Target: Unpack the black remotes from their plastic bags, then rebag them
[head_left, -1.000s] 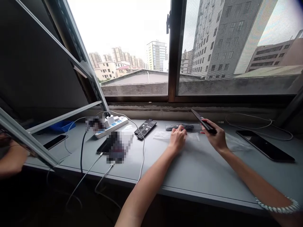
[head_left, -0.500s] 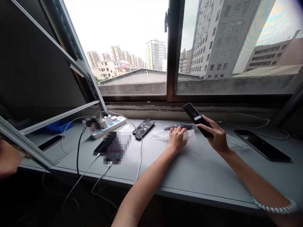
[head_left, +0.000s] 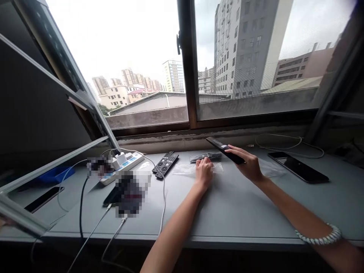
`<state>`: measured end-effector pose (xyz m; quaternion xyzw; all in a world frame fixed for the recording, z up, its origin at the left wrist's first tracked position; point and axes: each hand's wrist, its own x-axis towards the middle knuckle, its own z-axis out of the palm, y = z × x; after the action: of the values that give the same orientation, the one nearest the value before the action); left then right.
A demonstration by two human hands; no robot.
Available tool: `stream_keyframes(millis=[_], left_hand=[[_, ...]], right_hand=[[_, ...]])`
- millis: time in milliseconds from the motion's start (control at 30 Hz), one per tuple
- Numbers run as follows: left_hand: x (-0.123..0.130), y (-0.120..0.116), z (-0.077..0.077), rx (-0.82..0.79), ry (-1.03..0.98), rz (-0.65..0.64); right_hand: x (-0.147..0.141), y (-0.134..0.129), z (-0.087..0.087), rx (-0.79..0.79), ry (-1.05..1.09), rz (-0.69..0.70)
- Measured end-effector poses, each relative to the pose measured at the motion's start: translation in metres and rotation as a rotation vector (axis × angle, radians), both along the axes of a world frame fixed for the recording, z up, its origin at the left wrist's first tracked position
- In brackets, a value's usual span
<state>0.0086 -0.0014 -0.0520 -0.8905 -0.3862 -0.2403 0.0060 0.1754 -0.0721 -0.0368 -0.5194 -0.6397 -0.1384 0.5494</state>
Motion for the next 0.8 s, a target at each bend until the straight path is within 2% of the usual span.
stream_keyframes(millis=[167,300,400,633,800], left_hand=[[0.002,0.001,0.0,-0.013,-0.024,-0.026],[0.003,0.0,-0.001,0.002,-0.006,-0.042],[0.003,-0.003,-0.001,0.015,0.0,-0.034],[0.003,-0.008,0.003,0.049,-0.035,-0.035],[0.003,-0.007,0.006,0.101,-0.037,0.045]], right_hand=[[-0.008,0.003,0.007,-0.044,0.383,-0.071],[-0.003,0.007,0.012,-0.013,0.845,-0.028],[0.006,0.011,0.012,-0.024,1.074,0.017],[0.021,0.016,0.005,-0.116,1.321,0.038],[0.029,0.019,0.0,-0.1,1.408,0.076]])
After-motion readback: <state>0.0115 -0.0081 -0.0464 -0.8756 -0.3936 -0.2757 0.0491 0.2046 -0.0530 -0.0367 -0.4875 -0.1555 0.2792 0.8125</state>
